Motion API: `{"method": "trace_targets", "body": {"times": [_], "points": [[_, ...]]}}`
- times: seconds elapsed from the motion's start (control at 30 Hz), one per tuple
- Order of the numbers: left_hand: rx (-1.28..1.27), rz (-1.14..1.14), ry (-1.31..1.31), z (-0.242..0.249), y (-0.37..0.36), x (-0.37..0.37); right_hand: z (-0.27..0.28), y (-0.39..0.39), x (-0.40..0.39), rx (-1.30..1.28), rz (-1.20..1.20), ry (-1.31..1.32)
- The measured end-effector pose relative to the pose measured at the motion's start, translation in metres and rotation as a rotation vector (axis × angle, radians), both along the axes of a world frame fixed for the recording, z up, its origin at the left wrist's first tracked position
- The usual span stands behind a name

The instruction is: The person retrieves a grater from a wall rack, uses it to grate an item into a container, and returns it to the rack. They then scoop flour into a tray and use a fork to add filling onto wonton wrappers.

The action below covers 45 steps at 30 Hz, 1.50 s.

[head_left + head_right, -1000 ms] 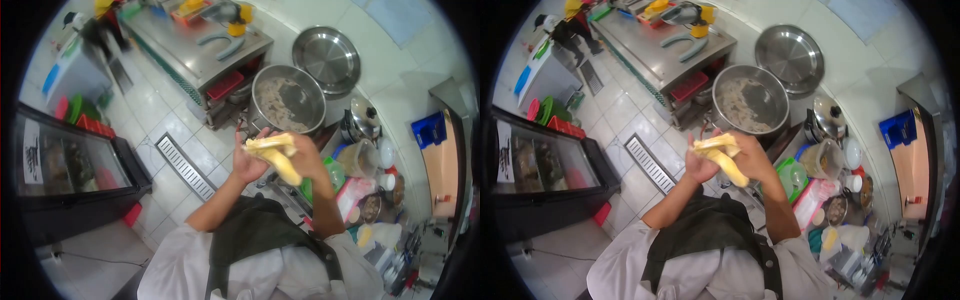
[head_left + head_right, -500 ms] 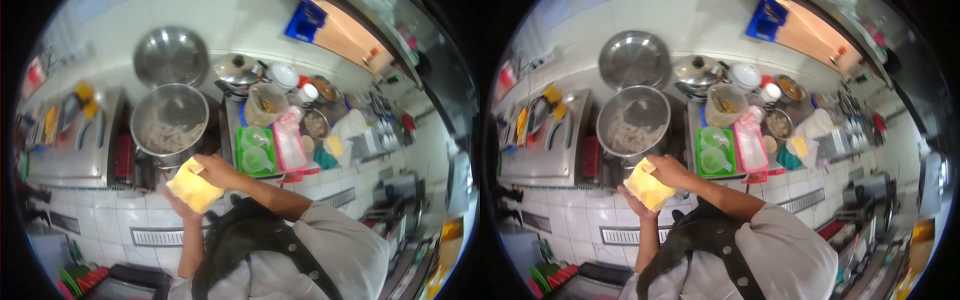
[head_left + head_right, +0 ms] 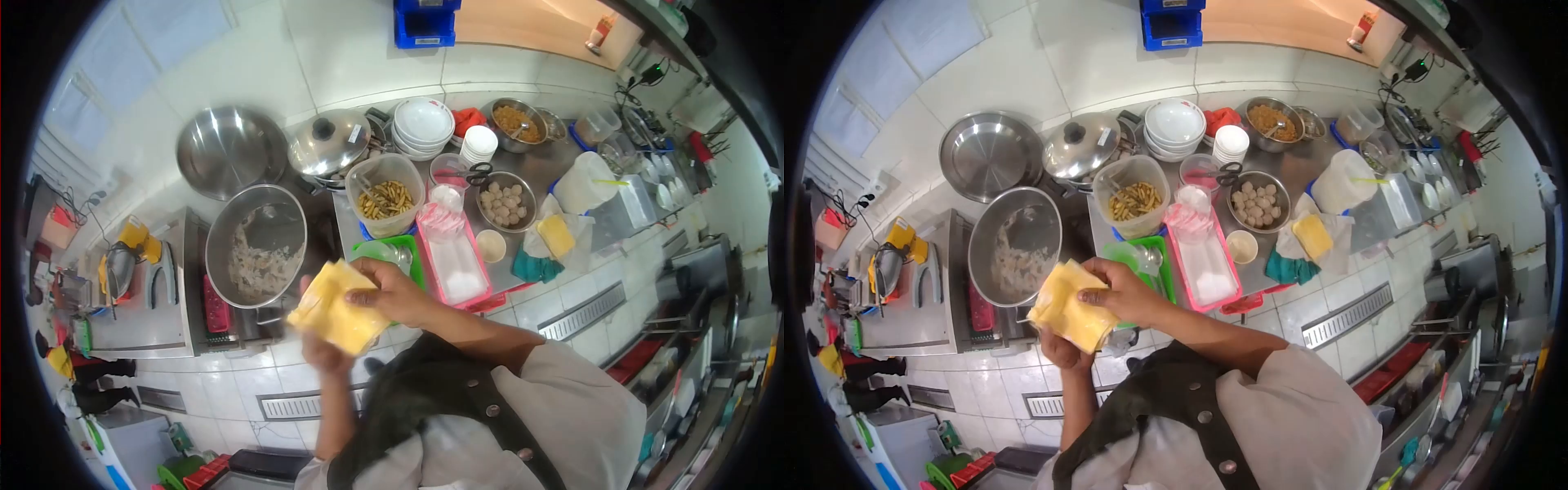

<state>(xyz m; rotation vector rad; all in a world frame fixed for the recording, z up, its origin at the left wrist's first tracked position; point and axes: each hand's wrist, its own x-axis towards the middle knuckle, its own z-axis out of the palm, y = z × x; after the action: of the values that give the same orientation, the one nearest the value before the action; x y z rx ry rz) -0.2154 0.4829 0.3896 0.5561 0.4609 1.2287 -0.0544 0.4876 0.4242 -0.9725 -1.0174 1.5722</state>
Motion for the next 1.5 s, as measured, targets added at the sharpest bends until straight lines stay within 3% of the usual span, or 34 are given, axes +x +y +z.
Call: {"method": "trace_targets", "body": {"times": [0.03,0.07,0.1,0.17,0.23,0.3,0.37,0.43,0.5,0.57,0.63,0.7,0.73,0.8,1.07,1.5], "points": [[-0.066,0.0,-0.331,-0.003,0.002,0.019,0.0,0.002,0.009,0.042,0.002,0.112],[-0.133,0.0,-0.404,-0.014,0.002,0.034,-0.001,0.005,0.018,0.084,0.001,0.22],[-0.127,-0.158,-0.675,-0.038,0.0,0.04,-0.002,0.009,0.026,0.086,0.004,0.236],[-0.308,0.052,-0.548,-0.051,-0.009,0.051,-0.007,0.012,0.037,0.024,0.05,0.26],[-0.273,0.022,-0.516,-0.044,-0.012,0.058,-0.009,0.005,0.049,0.015,0.047,0.273],[-0.208,-0.002,-0.5,-0.032,-0.014,0.068,-0.005,-0.006,0.067,0.263,-0.06,-0.321],[-0.298,0.015,-0.369,-0.019,-0.014,0.077,-0.021,-0.01,0.084,0.322,0.063,-0.414],[-0.346,0.112,-0.412,-0.03,-0.02,0.082,-0.026,-0.012,0.098,0.575,0.098,-0.715],[-0.337,0.127,-0.47,-0.034,-0.029,0.084,-0.018,-0.004,0.12,0.563,0.24,-0.717],[-0.356,0.129,-0.514,-0.035,-0.034,0.078,-0.008,0.014,0.14,0.505,0.537,-0.548],[-0.4,0.25,-0.379,-0.04,-0.037,0.065,-0.003,0.028,0.15,0.38,0.571,-0.534],[-0.342,0.346,-0.305,-0.066,-0.035,0.033,-0.019,0.033,0.156,0.731,0.133,-0.745],[-0.318,0.357,-0.339,-0.06,-0.041,0.027,-0.027,0.034,0.159,0.7,0.137,-0.74],[-0.308,0.357,-0.379,-0.051,-0.047,0.021,-0.043,0.041,0.165,1.028,0.076,-0.782],[-0.272,0.338,-0.296,-0.051,-0.057,0.025,-0.089,-0.008,0.204,0.755,-0.109,-0.868],[-0.263,-0.157,-0.262,-0.045,-0.024,0.104,-0.058,-0.086,0.259,0.64,-0.429,-1.132]]}}
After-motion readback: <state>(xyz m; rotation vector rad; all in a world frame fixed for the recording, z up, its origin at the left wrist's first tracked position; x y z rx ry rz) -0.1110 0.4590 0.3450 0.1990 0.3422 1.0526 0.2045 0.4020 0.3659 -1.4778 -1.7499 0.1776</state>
